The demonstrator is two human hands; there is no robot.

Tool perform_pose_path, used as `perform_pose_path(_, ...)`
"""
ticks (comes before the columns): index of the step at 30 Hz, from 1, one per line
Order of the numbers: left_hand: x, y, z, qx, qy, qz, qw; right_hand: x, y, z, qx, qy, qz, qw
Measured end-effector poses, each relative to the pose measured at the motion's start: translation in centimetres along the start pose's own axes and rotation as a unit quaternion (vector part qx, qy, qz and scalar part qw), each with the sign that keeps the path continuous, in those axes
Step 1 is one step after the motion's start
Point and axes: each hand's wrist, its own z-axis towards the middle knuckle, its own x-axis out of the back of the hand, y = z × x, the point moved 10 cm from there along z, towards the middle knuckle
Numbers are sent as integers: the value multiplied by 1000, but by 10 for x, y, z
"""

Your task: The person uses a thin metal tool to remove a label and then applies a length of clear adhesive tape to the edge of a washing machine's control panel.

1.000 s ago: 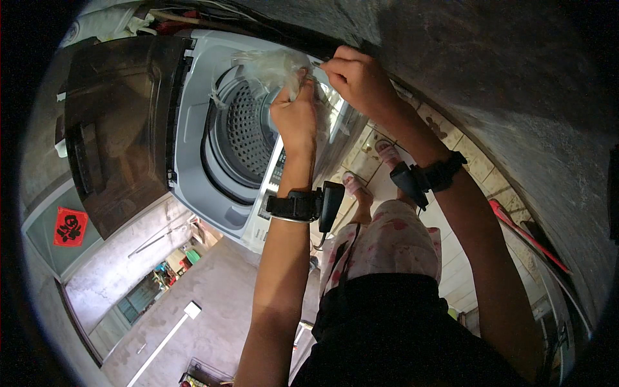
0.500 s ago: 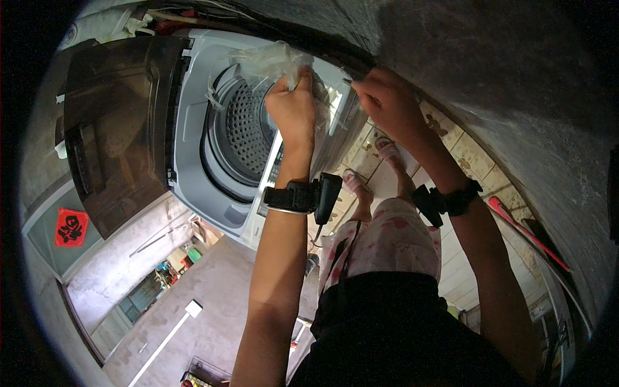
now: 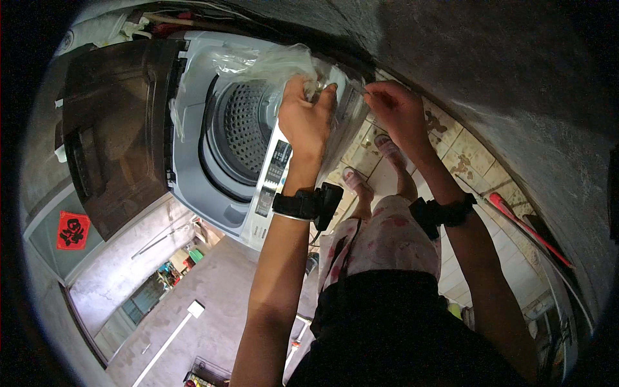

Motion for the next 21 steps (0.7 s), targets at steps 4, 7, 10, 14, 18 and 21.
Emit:
perform_pose_path(4, -2, 10, 0, -63, -19, 94, 993, -12, 11, 4, -44, 32, 185, 981)
perform_pose_path(7, -2, 10, 1, -79, -15, 81, 993, -19, 22, 3, -102, 13, 144, 984)
perform_pose_path(10, -4, 10, 1, -79, -15, 67, 995, -19, 36, -1, -152, 13, 126, 980)
perform_pose_path(14, -1, 10, 1, -88, -12, 66, 994, -23, 36, -2, -176, 17, 167, 970)
perform_pose_path(18, 1, 14, -1, -112, 2, 84, 990, -26, 33, -2, -169, 34, 168, 971)
perform_pose_path(21, 0, 10, 0, -91, -6, 71, 993, -26, 25, -2, -129, 60, 135, 981)
